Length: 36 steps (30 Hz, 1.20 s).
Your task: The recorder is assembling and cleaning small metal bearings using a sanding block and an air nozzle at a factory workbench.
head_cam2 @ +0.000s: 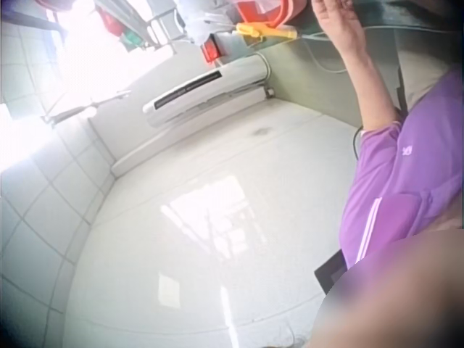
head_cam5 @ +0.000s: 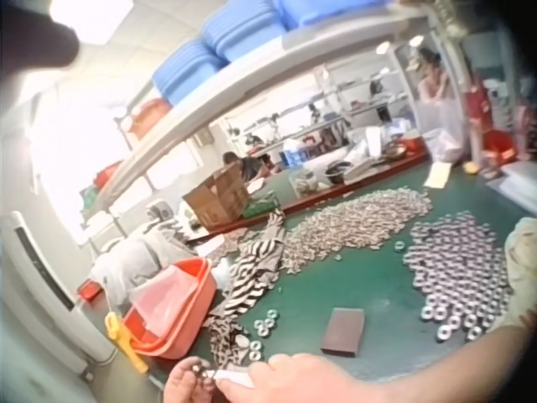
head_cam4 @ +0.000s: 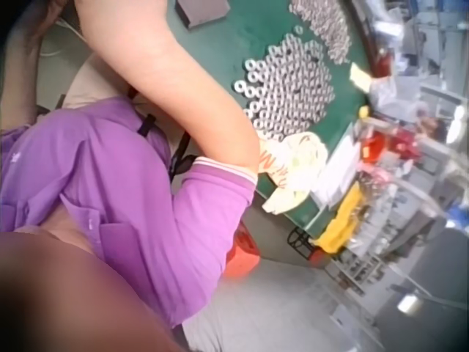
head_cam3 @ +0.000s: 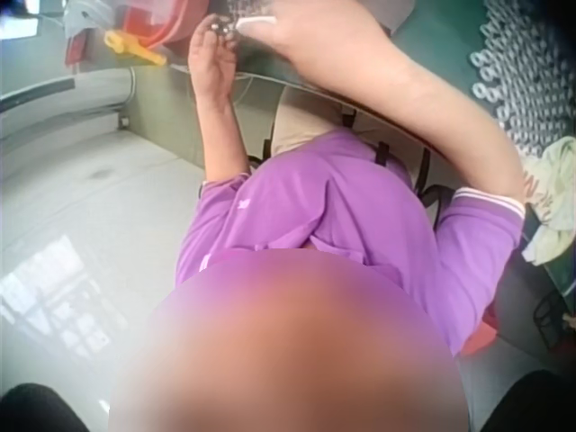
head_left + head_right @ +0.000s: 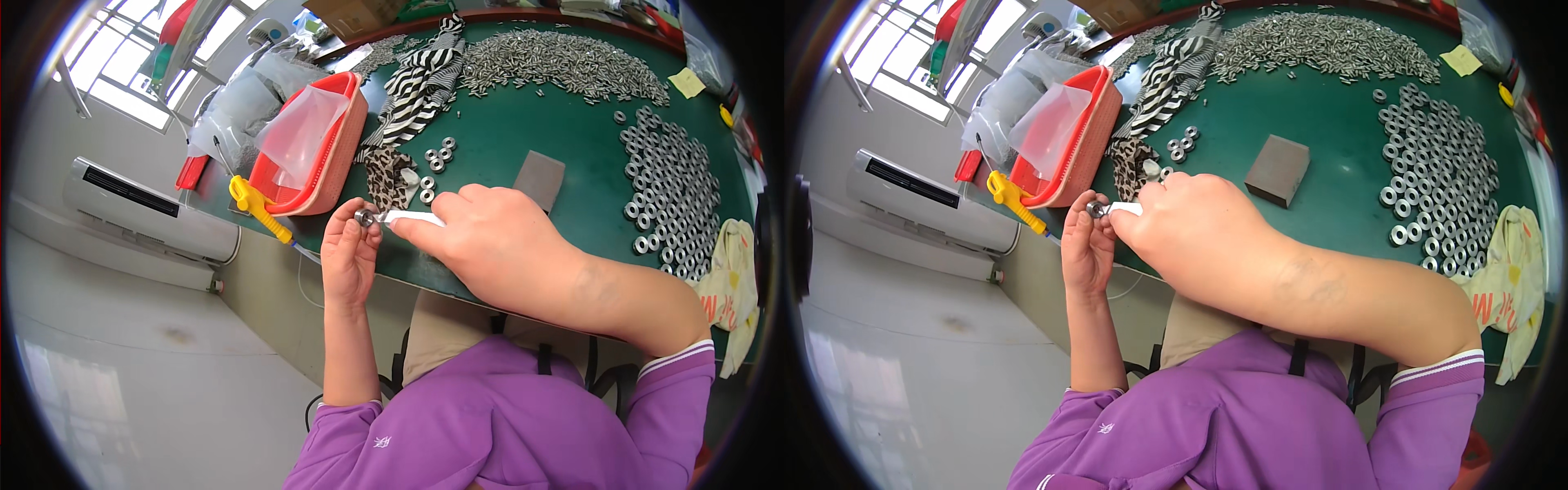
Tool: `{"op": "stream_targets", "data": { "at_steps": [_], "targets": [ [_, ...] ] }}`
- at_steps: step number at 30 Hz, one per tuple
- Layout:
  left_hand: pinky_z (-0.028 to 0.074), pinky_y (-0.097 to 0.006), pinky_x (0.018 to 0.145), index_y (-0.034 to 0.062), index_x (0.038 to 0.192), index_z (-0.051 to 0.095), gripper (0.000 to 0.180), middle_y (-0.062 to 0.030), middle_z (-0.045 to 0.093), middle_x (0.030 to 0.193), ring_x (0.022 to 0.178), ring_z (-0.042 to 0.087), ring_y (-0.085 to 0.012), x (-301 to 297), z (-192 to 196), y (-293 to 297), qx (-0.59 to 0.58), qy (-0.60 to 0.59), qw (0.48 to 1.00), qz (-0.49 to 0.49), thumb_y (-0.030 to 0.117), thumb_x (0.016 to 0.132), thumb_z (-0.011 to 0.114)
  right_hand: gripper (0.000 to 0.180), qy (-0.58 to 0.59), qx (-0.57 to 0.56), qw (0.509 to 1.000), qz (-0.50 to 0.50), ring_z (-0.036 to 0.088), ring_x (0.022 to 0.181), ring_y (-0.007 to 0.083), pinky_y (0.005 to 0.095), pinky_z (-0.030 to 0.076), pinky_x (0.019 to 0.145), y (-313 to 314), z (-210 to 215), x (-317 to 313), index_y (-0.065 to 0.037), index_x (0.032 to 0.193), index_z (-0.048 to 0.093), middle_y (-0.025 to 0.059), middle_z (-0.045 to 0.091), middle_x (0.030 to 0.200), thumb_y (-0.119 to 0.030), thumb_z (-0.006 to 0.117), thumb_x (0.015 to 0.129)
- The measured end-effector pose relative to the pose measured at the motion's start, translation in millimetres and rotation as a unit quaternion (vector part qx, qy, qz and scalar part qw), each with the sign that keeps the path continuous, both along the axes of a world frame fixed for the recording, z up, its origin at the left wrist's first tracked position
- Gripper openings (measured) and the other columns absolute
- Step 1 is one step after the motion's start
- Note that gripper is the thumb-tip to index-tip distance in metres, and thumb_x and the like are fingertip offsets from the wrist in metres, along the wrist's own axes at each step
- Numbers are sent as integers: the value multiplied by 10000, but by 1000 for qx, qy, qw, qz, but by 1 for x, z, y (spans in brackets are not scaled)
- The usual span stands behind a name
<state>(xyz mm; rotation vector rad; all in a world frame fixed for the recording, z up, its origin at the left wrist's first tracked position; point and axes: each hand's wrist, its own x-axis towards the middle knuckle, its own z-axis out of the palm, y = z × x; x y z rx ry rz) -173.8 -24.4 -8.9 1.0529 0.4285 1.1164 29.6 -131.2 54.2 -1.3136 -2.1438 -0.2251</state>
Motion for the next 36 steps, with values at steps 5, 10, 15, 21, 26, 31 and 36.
{"op": "stream_targets", "data": {
  "at_steps": [5, 10, 15, 21, 26, 31, 36],
  "targets": [
    [479, -255, 755, 4, 1121, 498, 239, -108, 565, 1078, 855, 567, -140, 0, 0, -2, 36, 7, 999, 8, 65, 892, 529, 293, 43, -25, 998, 23, 575, 617, 243, 352, 471, 521, -1, 0, -1, -138, 1053, 601, 64, 537, 672, -92, 565, 767],
    [486, -276, 794, 11, 1105, 502, 224, -109, 553, 1102, 916, 571, -152, -1, -2, -4, 72, 24, 997, 21, 35, 883, 525, 297, 52, -31, 998, 27, 575, 585, 247, 357, 470, 494, 1, -3, -1, -143, 1057, 601, 66, 534, 656, -97, 582, 764],
    [484, -310, 838, 26, 1075, 510, 235, -123, 508, 1151, 966, 562, -194, 0, -3, -5, 134, 47, 990, 26, -19, 847, 547, 298, 71, -27, 996, 35, 574, 578, 246, 360, 469, 488, 1, -2, -2, -138, 1058, 601, 66, 530, 646, -93, 579, 764],
    [476, -329, 844, 18, 1036, 532, 209, -126, 508, 1130, 960, 563, -214, 1, -7, -3, 213, 51, 975, 36, -28, 834, 564, 110, 51, -91, 994, 18, 620, 731, 258, 364, 506, 623, -6, 6, -3, -60, 855, 561, 93, 593, 747, -96, 542, 754],
    [469, -310, 839, 2, 1046, 536, 215, -122, 521, 1111, 949, 560, -195, 3, -7, -4, 223, 79, 970, 61, -14, 836, 575, 312, 21, -30, 999, -11, 564, 649, 225, 339, 472, 564, -4, -2, -6, -129, 1034, 611, 54, 548, 708, -81, 551, 732],
    [468, -283, 813, -8, 1081, 535, 239, -109, 548, 1073, 923, 559, -166, 3, -5, -5, 179, 91, 977, 66, 19, 847, 578, 295, 3, 7, 1000, -18, 557, 671, 206, 327, 459, 575, 0, -4, -4, -133, 1014, 616, 42, 546, 715, -98, 559, 726],
    [488, -267, 739, -18, 1117, 523, 251, -91, 583, 997, 843, 584, -152, -2, -4, -5, 119, 97, 988, 17, 62, 880, 548, 288, -20, 21, 999, 27, 558, 678, 213, 337, 452, 565, 7, -4, 3, -154, 1003, 620, 39, 545, 718, -102, 561, 726]
  ]
}}
